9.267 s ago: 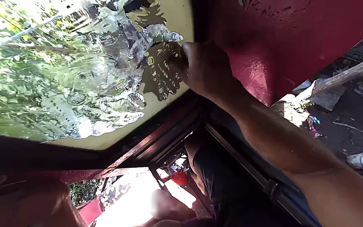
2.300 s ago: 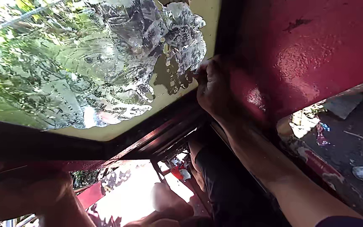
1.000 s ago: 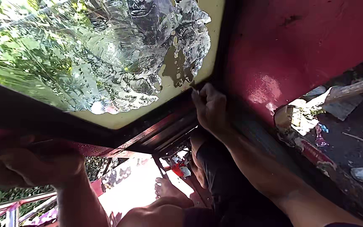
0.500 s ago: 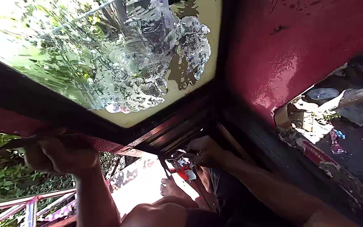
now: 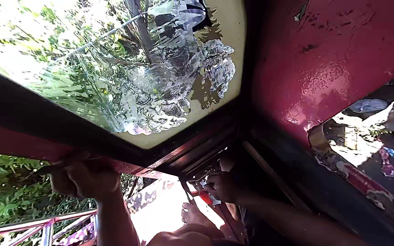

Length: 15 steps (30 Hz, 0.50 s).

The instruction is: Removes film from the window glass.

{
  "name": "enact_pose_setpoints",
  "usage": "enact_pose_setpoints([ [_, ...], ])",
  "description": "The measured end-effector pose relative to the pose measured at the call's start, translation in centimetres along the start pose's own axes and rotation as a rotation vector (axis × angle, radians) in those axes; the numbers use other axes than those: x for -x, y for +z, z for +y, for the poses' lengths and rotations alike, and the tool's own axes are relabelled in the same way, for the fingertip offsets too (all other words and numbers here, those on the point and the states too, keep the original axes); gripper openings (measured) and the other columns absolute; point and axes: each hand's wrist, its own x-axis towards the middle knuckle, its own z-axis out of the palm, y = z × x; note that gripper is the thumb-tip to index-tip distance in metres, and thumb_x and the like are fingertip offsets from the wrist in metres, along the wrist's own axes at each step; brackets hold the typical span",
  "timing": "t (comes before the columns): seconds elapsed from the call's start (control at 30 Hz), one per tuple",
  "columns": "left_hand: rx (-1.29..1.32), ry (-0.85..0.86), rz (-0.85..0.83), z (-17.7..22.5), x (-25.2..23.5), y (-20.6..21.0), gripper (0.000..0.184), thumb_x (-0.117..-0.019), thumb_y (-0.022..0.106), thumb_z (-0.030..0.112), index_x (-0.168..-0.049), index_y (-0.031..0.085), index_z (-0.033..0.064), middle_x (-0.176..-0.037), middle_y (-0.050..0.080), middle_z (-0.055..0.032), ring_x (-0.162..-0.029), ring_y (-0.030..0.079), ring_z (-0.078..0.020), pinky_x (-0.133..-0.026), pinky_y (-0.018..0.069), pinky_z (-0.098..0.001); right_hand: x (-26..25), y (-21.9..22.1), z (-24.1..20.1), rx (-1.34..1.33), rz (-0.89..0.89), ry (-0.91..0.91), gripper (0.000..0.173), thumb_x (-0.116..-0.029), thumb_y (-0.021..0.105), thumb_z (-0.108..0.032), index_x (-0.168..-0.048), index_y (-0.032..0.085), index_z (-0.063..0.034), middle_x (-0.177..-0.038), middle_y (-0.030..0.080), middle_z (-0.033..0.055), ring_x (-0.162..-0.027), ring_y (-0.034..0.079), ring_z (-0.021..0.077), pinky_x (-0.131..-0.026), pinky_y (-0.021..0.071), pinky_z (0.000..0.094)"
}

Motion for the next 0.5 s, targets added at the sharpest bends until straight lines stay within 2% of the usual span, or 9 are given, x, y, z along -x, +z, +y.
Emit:
enact_pose_setpoints([
  [0.07, 0.0, 0.011, -0.007, -0.1, 0.0, -0.1, 0.025, -0.1032, 0.046, 0.016, -0.093, 0.069, 0.0184, -0.088, 0.07, 0.0099, -0.085, 0.067, -0.0044, -0.079, 0.0563, -0.0271, -0.3, -0.4, -0.2, -0.048, -0.074, 0.048, 0.021, -0.0945, 0.065, -0.013, -0.106, 0.074, 0.0017, -0.1, 0.073, 0.0195, -0.091, 0.071, 0.0326, -0.086, 0.0555, 0.0492],
  [0.13, 0.002, 0.013, -0.009, -0.3, 0.0, -0.2, 0.025, -0.1036, 0.046, 0.016, -0.093, 0.069, 0.0185, -0.088, 0.07, 0.0099, -0.084, 0.067, -0.0044, -0.078, 0.0563, -0.0267, -0.6, -0.7, -0.6, -0.093, -0.162, 0.095, 0.031, -0.096, 0.064, -0.011, -0.124, 0.07, -0.0018, -0.108, 0.073, 0.0188, -0.092, 0.071, 0.0323, -0.089, 0.0548, 0.0498],
  [0.17, 0.003, 0.012, -0.006, -0.3, 0.0, -0.2, 0.026, -0.1039, 0.045, 0.017, -0.093, 0.069, 0.0185, -0.087, 0.07, 0.0101, -0.083, 0.067, -0.0042, -0.077, 0.0563, -0.0264, -0.6, -0.6, -0.7, -0.097, -0.183, 0.089, 0.031, -0.0972, 0.065, -0.015, -0.125, 0.07, -0.0023, -0.111, 0.073, 0.0186, -0.094, 0.07, 0.0323, -0.091, 0.0539, 0.0503],
  [0.23, 0.004, 0.004, -0.003, -0.2, 0.0, -0.2, 0.026, -0.1043, 0.046, 0.019, -0.093, 0.069, 0.0185, -0.088, 0.07, 0.01, -0.084, 0.067, -0.0045, -0.078, 0.0564, -0.0265, -0.6, -0.3, -0.5, -0.054, -0.196, 0.034, 0.033, -0.1017, 0.062, -0.029, -0.116, 0.074, -0.0024, -0.112, 0.074, 0.0176, -0.101, 0.07, 0.0328, -0.094, 0.0528, 0.0522],
  [0.27, -0.002, -0.001, 0.001, -0.1, 0.1, -0.2, 0.026, -0.1044, 0.045, 0.019, -0.093, 0.069, 0.0186, -0.087, 0.069, 0.0101, -0.085, 0.067, -0.0044, -0.079, 0.0565, -0.0266, -0.5, -0.1, -0.4, -0.037, -0.186, 0.017, 0.037, -0.1039, 0.058, -0.033, -0.109, 0.075, -0.0009, -0.107, 0.074, 0.0184, -0.1, 0.07, 0.0339, -0.091, 0.0524, 0.0536],
  [0.33, -0.006, -0.01, 0.003, 0.0, 0.1, -0.2, 0.025, -0.1044, 0.046, 0.02, -0.092, 0.068, 0.0191, -0.086, 0.07, 0.0106, -0.084, 0.067, -0.0038, -0.079, 0.0565, -0.0265, -0.4, 0.4, -0.2, -0.018, -0.134, -0.009, 0.04, -0.1043, 0.056, -0.031, -0.095, 0.074, 0.0031, -0.097, 0.073, 0.0207, -0.095, 0.071, 0.0359, -0.086, 0.0527, 0.0548],
  [0.37, -0.006, -0.01, 0.005, 0.1, 0.1, -0.1, 0.025, -0.1042, 0.046, 0.02, -0.091, 0.068, 0.0193, -0.085, 0.069, 0.0108, -0.083, 0.067, -0.0037, -0.078, 0.0565, -0.0262, -0.4, 0.4, -0.2, -0.017, -0.125, -0.006, 0.036, -0.1027, 0.058, -0.027, -0.095, 0.074, 0.0036, -0.097, 0.072, 0.0209, -0.095, 0.071, 0.036, -0.086, 0.0532, 0.0545],
  [0.43, -0.011, -0.015, 0.009, 0.1, 0.1, -0.2, 0.025, -0.1034, 0.047, 0.02, -0.09, 0.068, 0.0188, -0.084, 0.069, 0.0104, -0.083, 0.067, -0.004, -0.078, 0.0563, -0.0263, -0.4, 0.4, -0.4, -0.037, -0.134, 0.034, 0.023, -0.0973, 0.061, -0.016, -0.101, 0.074, 0.0026, -0.102, 0.073, 0.0203, -0.098, 0.07, 0.0355, -0.089, 0.053, 0.054],
  [0.5, -0.013, -0.021, 0.015, 0.1, 0.1, -0.2, 0.025, -0.103, 0.047, 0.019, -0.089, 0.068, 0.018, -0.085, 0.069, 0.0098, -0.084, 0.067, -0.0042, -0.079, 0.0564, -0.0265, -0.4, 0.5, -0.6, -0.047, -0.144, 0.07, 0.022, -0.0937, 0.061, -0.008, -0.109, 0.074, 0.0008, -0.106, 0.074, 0.0196, -0.1, 0.071, 0.0353, -0.091, 0.0533, 0.0538],
])
